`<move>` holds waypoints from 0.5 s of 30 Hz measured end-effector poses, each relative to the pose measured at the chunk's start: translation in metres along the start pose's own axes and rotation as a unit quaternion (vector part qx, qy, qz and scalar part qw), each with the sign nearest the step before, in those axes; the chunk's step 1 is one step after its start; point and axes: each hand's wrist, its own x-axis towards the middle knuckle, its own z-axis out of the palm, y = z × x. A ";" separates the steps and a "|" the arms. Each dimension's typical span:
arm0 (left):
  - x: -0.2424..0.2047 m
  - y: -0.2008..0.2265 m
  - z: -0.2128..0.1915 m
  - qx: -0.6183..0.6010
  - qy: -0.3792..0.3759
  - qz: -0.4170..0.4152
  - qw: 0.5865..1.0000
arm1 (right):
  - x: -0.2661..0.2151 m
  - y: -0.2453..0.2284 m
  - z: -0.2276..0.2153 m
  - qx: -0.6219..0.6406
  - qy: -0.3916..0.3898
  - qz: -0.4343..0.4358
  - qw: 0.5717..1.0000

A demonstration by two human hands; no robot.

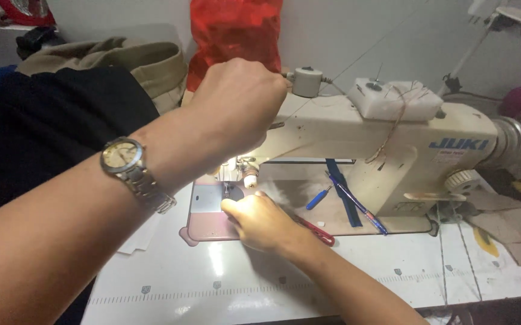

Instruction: Selecting a spool of thread from a wall rack and threading it through the guides, tension discs, and needle area of an industrial sewing machine.

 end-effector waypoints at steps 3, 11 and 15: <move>0.000 0.002 -0.004 0.006 -0.065 -0.026 0.998 | 0.002 -0.005 0.006 0.014 0.012 -0.002 1.000; -0.001 0.000 0.006 0.021 -0.034 -0.009 0.999 | 0.016 -0.006 0.016 0.015 0.021 -0.027 0.999; 0.002 0.003 0.014 0.068 -0.011 0.003 0.998 | 0.039 -0.037 0.011 0.053 0.098 -0.145 0.983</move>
